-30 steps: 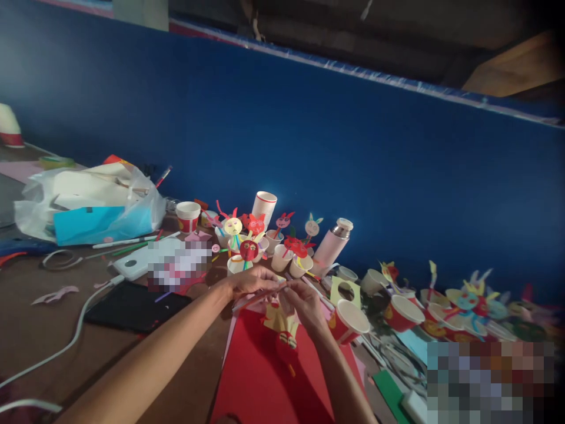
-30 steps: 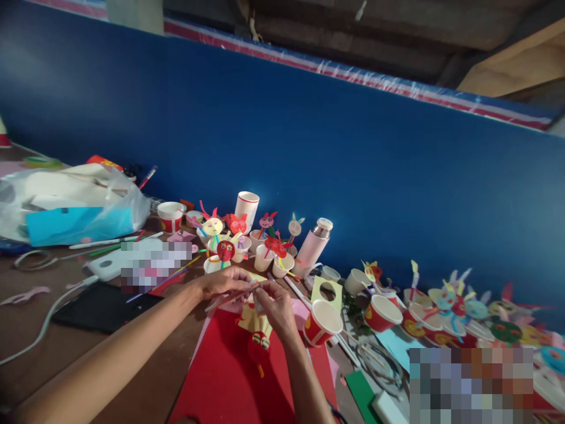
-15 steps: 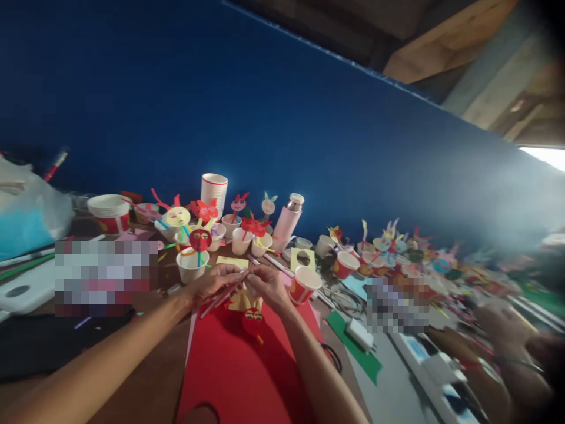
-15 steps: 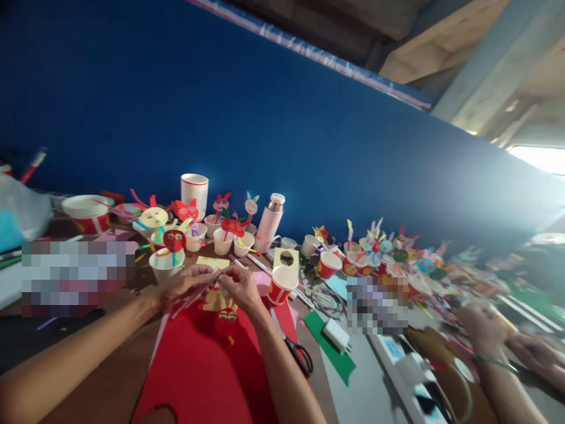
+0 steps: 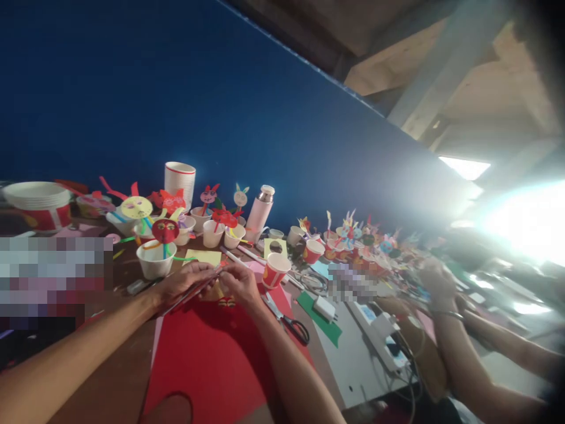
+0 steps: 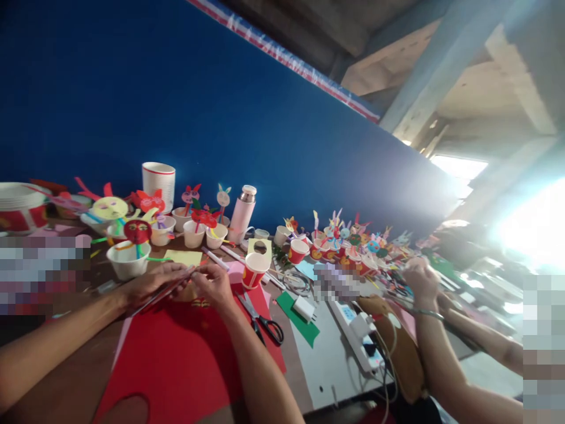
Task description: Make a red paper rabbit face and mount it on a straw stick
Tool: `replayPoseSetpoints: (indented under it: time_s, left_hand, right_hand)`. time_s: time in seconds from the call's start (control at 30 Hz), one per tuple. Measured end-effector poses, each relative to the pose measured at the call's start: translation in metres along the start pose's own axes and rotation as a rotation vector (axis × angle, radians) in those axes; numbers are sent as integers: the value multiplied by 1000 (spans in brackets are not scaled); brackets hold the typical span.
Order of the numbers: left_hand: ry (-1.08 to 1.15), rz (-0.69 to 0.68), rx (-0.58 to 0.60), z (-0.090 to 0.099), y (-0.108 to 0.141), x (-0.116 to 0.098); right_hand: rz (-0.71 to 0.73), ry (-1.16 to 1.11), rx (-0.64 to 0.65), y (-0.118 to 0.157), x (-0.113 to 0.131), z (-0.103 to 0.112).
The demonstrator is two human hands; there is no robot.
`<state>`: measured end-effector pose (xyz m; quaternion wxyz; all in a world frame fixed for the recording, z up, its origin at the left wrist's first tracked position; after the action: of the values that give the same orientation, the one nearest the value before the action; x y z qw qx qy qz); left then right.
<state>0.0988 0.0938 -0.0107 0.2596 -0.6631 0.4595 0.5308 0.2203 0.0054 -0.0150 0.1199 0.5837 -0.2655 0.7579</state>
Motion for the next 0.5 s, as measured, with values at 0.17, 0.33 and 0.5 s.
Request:
replayPoseSetpoints:
  time_s: [0.17, 0.33, 0.5]
  left_hand:
    - [-68, 13, 31, -1, 3, -1]
    - [-54, -13, 33, 1, 4, -2]
    - [-48, -23, 49, -2, 5, -4]
  right_hand:
    - [17, -51, 7, 6, -3, 2]
    - [26, -98, 45, 8, -1, 1]
    - [11, -115, 48, 11, 1, 2]
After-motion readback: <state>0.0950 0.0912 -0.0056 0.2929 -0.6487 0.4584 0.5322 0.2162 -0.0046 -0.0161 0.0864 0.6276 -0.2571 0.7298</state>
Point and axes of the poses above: each hand's wrist, its own y-axis away from the middle knuckle, its own z-axis out of the back of the hand, x = y × z, the point moved 2 cm from there along -y, towards the middle knuckle, and after that the axes turned 3 degrees about -x, right-handed, at the moved point
